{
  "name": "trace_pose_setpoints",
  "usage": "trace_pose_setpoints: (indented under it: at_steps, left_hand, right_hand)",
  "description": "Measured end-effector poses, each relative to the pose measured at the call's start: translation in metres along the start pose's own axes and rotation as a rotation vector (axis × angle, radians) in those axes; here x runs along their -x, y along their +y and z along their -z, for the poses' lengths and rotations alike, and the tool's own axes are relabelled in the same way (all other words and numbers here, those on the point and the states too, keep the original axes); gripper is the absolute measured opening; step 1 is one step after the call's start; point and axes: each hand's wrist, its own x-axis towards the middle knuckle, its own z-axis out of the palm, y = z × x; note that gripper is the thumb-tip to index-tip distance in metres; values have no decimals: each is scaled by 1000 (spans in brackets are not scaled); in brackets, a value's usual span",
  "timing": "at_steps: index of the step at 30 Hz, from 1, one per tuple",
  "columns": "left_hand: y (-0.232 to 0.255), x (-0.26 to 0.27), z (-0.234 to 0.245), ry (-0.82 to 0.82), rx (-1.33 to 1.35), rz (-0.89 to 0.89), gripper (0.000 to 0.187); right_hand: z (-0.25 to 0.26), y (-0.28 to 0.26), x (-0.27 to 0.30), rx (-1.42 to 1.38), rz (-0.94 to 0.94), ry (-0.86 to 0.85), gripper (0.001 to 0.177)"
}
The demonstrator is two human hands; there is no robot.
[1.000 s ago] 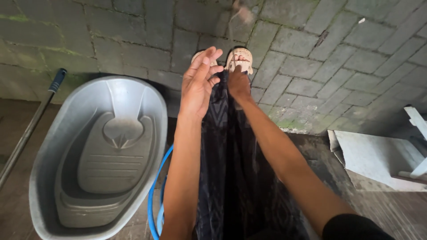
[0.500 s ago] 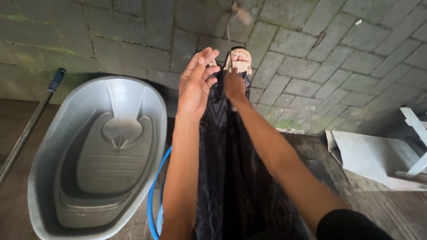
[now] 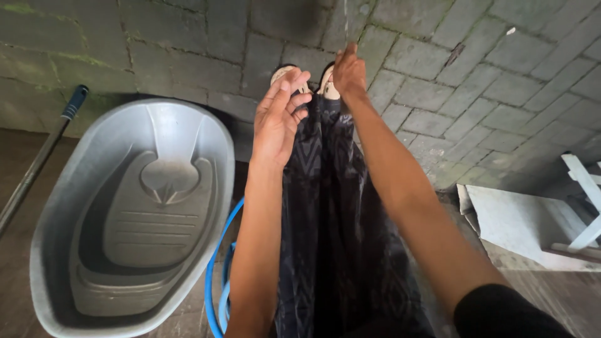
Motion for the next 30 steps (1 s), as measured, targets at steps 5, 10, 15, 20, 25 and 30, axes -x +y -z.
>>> trace_pose_setpoints:
  at_steps: [5, 10, 15, 20, 25, 30]
  left_hand:
    - [-2, -2, -1, -3, 13, 0, 42]
    - [-2, -3, -9, -27, 17, -4, 42]
    - [-4, -4, -7, -25, 15, -6, 43]
    - [-10, -2, -4, -2, 16, 9, 44]
    - [-14, -2, -1, 14, 14, 33, 45]
    - [-13, -6, -3, -1, 25, 20, 45]
  right_hand:
    - [40, -37, 61, -211, -100, -16, 33]
    - [26, -34, 96, -316, -243, -127, 37]
    - [28, 2, 53, -248, -167, 87, 35]
    - [99, -6, -18, -397, -173, 169, 34]
    - [53, 0, -52, -259, -148, 160, 36]
    - [52, -22, -6, -342, -11, 180, 36]
